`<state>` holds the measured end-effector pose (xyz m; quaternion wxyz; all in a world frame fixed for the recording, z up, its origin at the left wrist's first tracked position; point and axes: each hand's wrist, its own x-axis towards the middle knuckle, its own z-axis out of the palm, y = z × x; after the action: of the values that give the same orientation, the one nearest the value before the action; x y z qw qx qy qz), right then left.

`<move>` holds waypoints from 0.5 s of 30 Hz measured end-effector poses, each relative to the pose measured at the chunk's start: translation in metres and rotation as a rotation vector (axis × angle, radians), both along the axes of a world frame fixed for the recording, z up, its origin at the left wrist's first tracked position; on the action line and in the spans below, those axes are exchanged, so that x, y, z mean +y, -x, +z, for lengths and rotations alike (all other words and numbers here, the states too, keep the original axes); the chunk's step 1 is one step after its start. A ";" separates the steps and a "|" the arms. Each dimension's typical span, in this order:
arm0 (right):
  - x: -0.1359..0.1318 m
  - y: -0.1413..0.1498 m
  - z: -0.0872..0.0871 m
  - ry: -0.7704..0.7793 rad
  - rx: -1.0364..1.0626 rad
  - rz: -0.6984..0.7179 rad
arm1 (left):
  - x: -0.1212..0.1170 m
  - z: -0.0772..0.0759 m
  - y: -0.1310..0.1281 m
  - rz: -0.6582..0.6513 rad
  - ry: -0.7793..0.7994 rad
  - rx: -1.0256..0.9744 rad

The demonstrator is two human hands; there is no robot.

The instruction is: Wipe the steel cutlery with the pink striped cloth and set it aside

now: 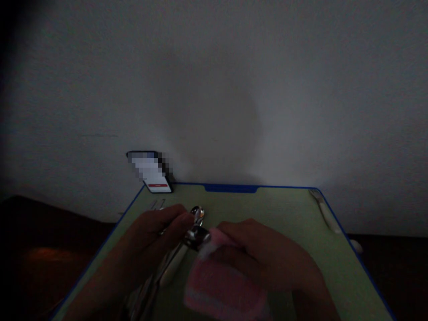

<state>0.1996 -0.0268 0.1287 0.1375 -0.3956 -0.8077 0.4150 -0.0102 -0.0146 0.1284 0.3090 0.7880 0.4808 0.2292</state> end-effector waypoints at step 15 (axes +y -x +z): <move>-0.001 -0.025 0.001 -0.290 -0.054 -0.252 | 0.002 -0.003 0.006 -0.006 0.141 -0.033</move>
<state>0.2247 -0.0275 0.1302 0.2221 -0.4807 -0.8065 0.2628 -0.0157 -0.0122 0.1253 0.3723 0.7619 0.4880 0.2069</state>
